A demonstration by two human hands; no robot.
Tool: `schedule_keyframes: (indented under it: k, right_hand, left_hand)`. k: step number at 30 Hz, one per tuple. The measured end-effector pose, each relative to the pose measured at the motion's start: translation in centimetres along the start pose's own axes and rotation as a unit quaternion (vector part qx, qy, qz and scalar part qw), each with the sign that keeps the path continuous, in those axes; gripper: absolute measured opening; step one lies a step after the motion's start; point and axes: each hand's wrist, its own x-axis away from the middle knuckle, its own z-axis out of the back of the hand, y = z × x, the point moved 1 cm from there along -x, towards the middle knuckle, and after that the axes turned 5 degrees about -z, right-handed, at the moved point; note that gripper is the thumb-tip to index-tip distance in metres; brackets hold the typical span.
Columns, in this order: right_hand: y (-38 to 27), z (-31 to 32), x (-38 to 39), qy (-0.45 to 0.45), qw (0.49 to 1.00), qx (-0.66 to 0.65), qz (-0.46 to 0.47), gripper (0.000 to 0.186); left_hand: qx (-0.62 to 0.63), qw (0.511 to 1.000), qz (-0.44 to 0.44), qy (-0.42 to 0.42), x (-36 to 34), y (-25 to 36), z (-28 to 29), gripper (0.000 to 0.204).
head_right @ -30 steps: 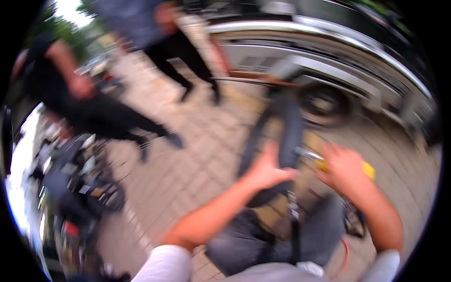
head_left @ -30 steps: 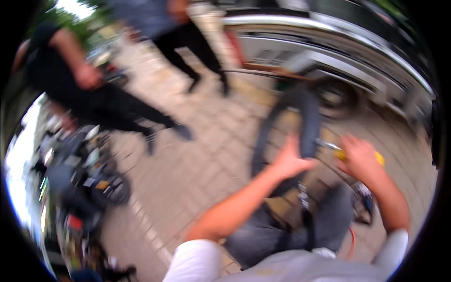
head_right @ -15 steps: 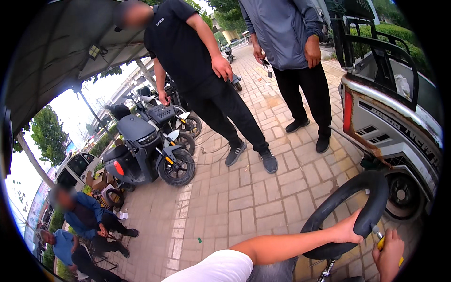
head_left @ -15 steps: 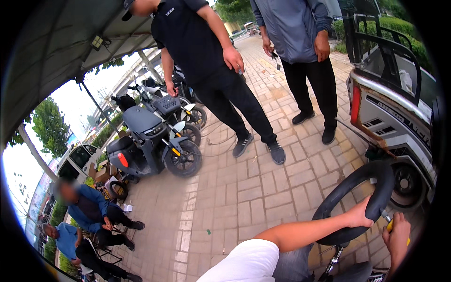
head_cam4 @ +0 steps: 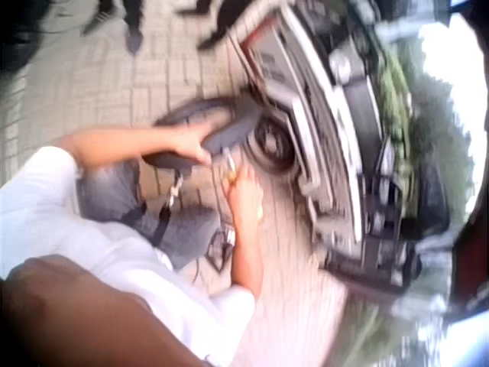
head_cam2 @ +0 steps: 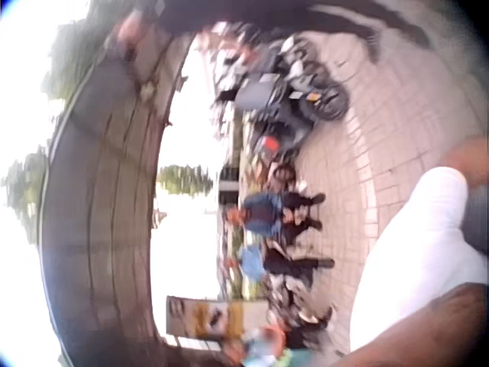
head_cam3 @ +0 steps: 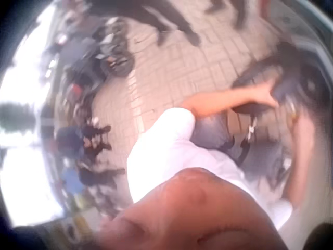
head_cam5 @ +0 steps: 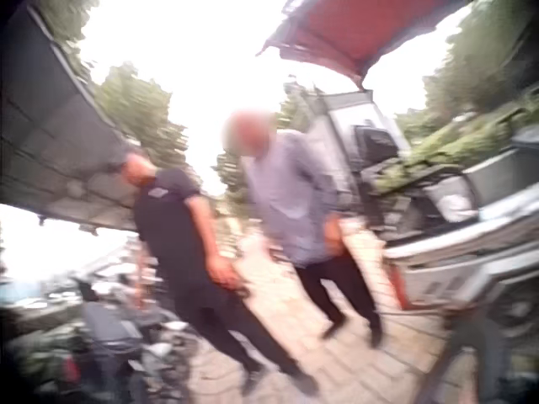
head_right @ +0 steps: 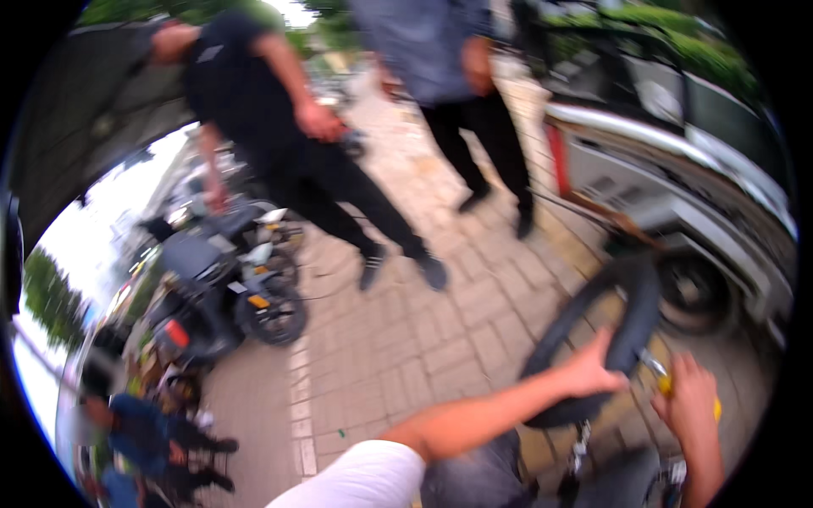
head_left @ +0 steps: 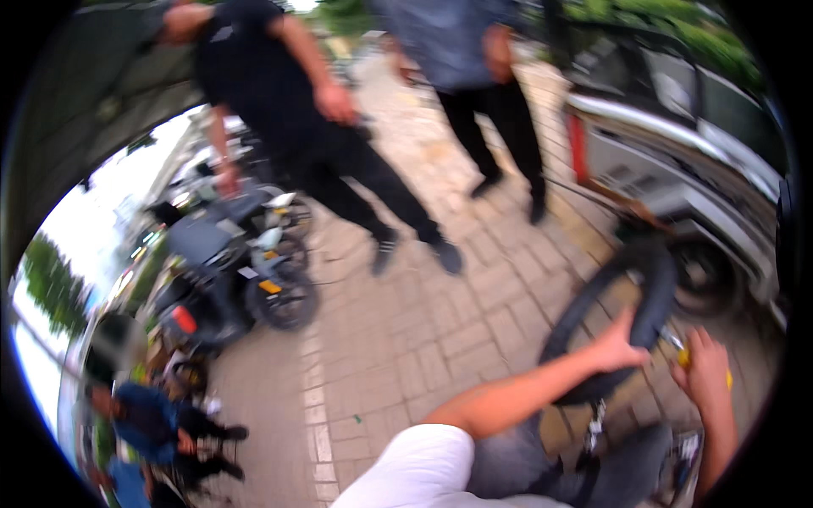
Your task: The person removes a tire from a three-wheeled vehicle, places it on the ground, and uses a yellow pneumatic tool to work on the tire surface. The person handles the tire and tool repeatedly while seated on the ground.
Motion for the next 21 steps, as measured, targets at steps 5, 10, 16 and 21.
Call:
schedule_keyframes:
  k: [5,10,16,21]
  right_hand:
    - [-1.3,1.3,-1.6,-0.112,0.991,0.058,0.046,0.037]
    - [-0.5,1.8,-0.1,-0.101,0.994,0.022,0.043,0.034]
    - [-0.4,1.3,-0.2,-0.096,0.994,0.038,0.027,0.034]
    - [-0.6,1.1,-0.8,-0.086,0.995,0.041,0.023,0.034]
  left_hand:
    - [0.017,0.999,0.046,-0.013,0.4,0.9,1.0,0.100]
    - [0.103,0.994,0.010,-0.028,-0.3,-0.8,-0.5,0.093]
    - [0.109,0.993,-0.004,-0.034,-0.4,-2.0,-0.5,0.094]
    - [0.112,0.993,0.008,-0.034,-0.3,-1.8,-0.2,0.094]
